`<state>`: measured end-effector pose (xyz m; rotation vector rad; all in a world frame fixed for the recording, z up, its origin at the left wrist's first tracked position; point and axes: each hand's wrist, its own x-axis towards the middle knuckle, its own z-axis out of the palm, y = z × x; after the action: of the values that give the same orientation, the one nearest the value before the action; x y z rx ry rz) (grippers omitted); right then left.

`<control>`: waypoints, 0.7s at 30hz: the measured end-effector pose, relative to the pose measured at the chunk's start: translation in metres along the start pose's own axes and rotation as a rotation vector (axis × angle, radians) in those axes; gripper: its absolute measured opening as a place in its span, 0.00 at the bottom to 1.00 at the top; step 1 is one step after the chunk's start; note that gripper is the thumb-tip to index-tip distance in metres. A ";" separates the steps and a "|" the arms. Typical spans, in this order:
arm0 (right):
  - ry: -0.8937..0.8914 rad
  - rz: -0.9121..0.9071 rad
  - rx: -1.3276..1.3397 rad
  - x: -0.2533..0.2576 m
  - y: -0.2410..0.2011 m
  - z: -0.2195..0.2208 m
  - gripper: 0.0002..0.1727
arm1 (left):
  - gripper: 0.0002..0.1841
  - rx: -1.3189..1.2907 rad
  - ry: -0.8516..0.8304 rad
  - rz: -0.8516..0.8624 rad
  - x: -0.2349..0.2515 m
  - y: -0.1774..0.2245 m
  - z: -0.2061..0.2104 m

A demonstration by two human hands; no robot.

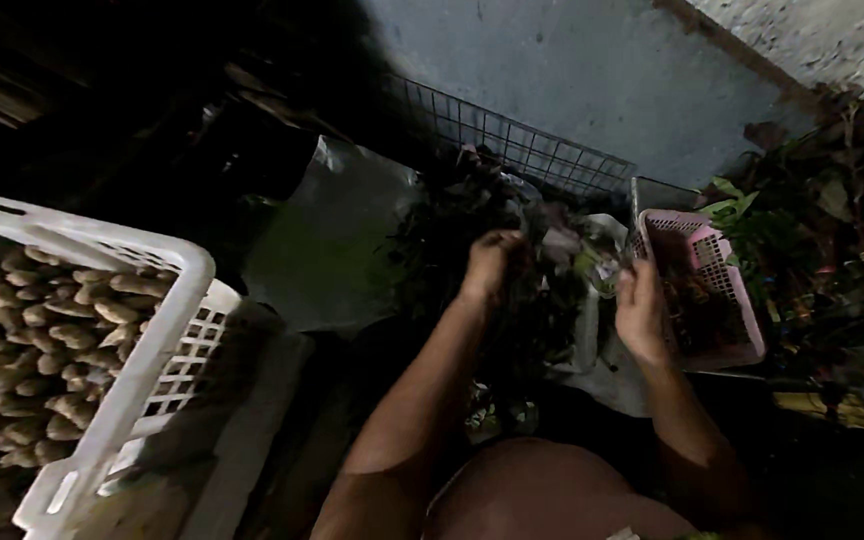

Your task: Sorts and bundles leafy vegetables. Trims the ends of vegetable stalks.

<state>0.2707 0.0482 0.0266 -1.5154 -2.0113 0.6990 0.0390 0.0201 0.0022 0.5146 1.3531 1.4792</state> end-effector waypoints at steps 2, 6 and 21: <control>0.039 0.044 0.123 0.021 0.013 0.005 0.21 | 0.15 0.017 0.150 0.131 0.016 0.013 -0.034; 0.051 0.266 0.199 0.061 0.073 0.054 0.24 | 0.16 0.014 0.398 -0.043 0.035 0.017 -0.101; 0.152 0.170 -0.261 -0.001 0.101 0.123 0.35 | 0.33 1.030 0.295 -0.513 0.073 -0.039 -0.137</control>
<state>0.2581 0.0600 -0.1313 -1.8471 -1.9326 0.3806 -0.0884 0.0133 -0.0942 0.5173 2.2537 0.3636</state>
